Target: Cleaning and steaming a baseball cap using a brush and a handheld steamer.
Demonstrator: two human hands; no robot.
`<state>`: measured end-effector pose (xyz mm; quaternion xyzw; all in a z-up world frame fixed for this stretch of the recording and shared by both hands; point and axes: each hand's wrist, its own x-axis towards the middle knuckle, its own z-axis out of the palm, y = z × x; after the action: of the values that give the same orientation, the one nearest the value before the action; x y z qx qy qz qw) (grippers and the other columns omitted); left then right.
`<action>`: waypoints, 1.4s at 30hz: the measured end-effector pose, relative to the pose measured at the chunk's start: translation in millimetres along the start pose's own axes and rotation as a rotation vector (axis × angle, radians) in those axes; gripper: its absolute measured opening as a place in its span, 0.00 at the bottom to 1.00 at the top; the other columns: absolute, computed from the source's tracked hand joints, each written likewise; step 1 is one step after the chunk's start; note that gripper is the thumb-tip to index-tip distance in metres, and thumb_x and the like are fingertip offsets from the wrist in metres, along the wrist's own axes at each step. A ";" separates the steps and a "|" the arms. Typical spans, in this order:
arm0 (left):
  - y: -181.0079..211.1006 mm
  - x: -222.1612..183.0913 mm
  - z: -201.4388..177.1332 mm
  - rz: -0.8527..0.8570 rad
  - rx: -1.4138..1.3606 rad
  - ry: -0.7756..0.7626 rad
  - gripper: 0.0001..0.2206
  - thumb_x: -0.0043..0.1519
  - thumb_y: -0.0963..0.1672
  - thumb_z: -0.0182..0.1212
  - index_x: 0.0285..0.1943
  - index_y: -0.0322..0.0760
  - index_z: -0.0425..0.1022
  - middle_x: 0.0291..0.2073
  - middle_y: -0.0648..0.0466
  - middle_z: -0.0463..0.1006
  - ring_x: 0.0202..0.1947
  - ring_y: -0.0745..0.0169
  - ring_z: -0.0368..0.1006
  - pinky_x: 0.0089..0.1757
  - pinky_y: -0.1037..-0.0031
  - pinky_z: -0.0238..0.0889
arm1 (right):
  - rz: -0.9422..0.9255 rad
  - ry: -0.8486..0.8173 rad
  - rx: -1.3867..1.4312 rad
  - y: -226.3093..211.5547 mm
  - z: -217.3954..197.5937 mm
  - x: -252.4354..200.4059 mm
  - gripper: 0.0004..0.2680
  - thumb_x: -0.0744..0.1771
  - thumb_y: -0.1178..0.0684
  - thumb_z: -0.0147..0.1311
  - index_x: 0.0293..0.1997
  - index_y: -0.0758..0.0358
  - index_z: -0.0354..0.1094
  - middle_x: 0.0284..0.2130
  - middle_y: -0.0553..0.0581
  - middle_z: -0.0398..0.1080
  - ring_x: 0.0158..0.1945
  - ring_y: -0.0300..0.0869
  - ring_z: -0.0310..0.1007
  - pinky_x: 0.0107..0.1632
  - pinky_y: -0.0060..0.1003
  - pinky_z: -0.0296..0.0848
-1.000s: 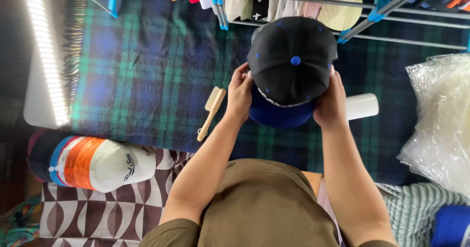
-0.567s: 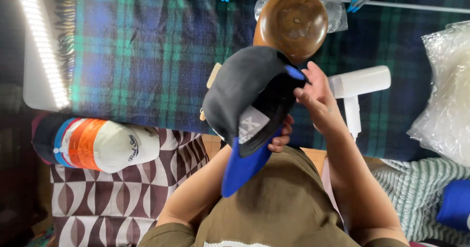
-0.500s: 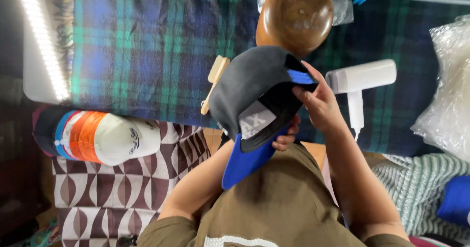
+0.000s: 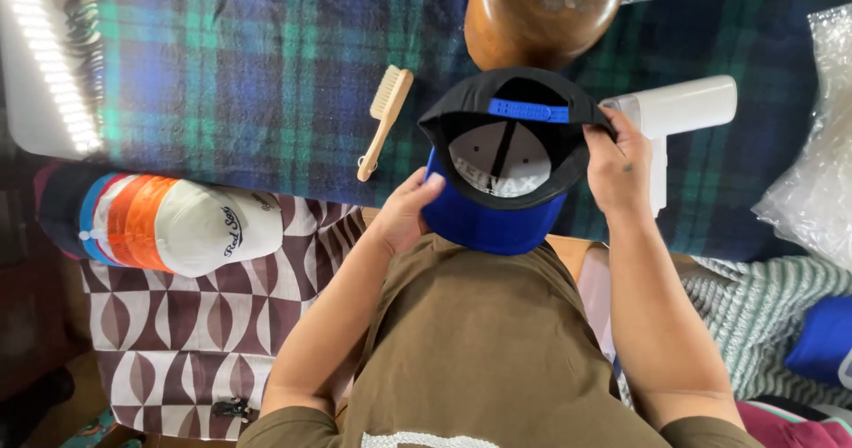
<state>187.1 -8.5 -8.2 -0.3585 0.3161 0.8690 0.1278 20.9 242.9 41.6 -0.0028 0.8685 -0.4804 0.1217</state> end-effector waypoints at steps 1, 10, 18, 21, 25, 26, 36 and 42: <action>-2.7 1.6 1.2 -0.002 -0.007 0.003 0.12 0.62 0.46 0.68 0.53 0.45 0.79 0.35 0.48 0.81 0.35 0.49 0.81 0.40 0.54 0.79 | 0.001 -0.006 -0.005 7.5 -2.8 -0.4 0.07 0.71 0.48 0.53 0.51 0.51 0.76 0.36 0.55 0.75 0.45 0.43 0.74 0.50 0.43 0.72; 5.8 -26.8 35.5 0.325 -0.250 0.147 0.18 0.57 0.42 0.72 0.57 0.39 0.75 0.37 0.50 0.79 0.36 0.58 0.79 0.37 0.70 0.77 | -0.288 0.022 -0.095 77.3 30.7 -11.3 0.15 0.76 0.59 0.39 0.49 0.88 0.71 0.34 0.90 0.66 0.43 0.75 0.69 0.42 0.60 0.69; -32.9 -0.4 18.6 0.429 -0.199 0.201 0.36 0.49 0.31 0.63 0.69 0.47 0.66 0.49 0.55 0.75 0.50 0.62 0.71 0.51 0.69 0.68 | 0.658 -0.423 0.190 46.9 33.9 -80.5 0.17 0.68 0.48 0.62 0.44 0.79 0.66 0.31 0.71 0.72 0.32 0.55 0.80 0.31 0.43 0.81; -21.6 -6.3 13.9 0.370 -0.153 0.291 0.25 0.49 0.33 0.61 0.56 0.44 0.70 0.41 0.56 0.76 0.41 0.62 0.73 0.43 0.72 0.68 | 0.230 -0.477 -0.496 9.1 0.2 -74.9 0.17 0.64 0.32 0.59 0.46 0.53 0.79 0.37 0.58 0.80 0.47 0.54 0.79 0.50 0.49 0.77; -17.5 -4.1 2.5 0.284 -0.166 0.294 0.21 0.49 0.33 0.62 0.50 0.42 0.70 0.34 0.54 0.75 0.34 0.57 0.74 0.37 0.70 0.69 | 0.009 -0.137 -0.272 -70.2 35.9 -30.3 0.05 0.69 0.41 0.60 0.46 0.38 0.76 0.25 0.43 0.68 0.34 0.39 0.71 0.42 0.39 0.73; -18.6 -4.3 2.4 0.269 -0.176 0.282 0.18 0.51 0.33 0.63 0.49 0.41 0.71 0.33 0.54 0.76 0.33 0.58 0.75 0.36 0.70 0.71 | -0.259 -0.208 -0.226 -88.1 65.0 -17.4 0.05 0.69 0.43 0.59 0.46 0.44 0.77 0.30 0.46 0.73 0.39 0.43 0.75 0.45 0.40 0.75; -26.8 -15.0 0.2 0.199 -0.120 0.249 0.18 0.63 0.39 0.63 0.62 0.46 0.71 0.45 0.54 0.78 0.48 0.56 0.75 0.49 0.57 0.71 | -0.287 -1.031 -1.026 -55.6 309.2 52.9 0.16 0.66 0.38 0.48 0.60 0.37 0.70 0.56 0.53 0.74 0.62 0.52 0.71 0.58 0.61 0.72; -50.0 3.5 -18.0 0.245 -0.110 0.206 0.21 0.66 0.40 0.59 0.69 0.47 0.68 0.52 0.49 0.79 0.52 0.49 0.77 0.48 0.49 0.74 | -0.605 -0.573 -0.698 -62.0 297.4 32.4 0.11 0.64 0.39 0.48 0.38 0.49 0.73 0.30 0.58 0.78 0.36 0.57 0.82 0.36 0.53 0.80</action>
<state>216.8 18.4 -43.2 -0.4111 0.3208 0.8527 -0.0320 46.2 -42.4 -64.7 -0.4236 0.8691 -0.1569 0.2016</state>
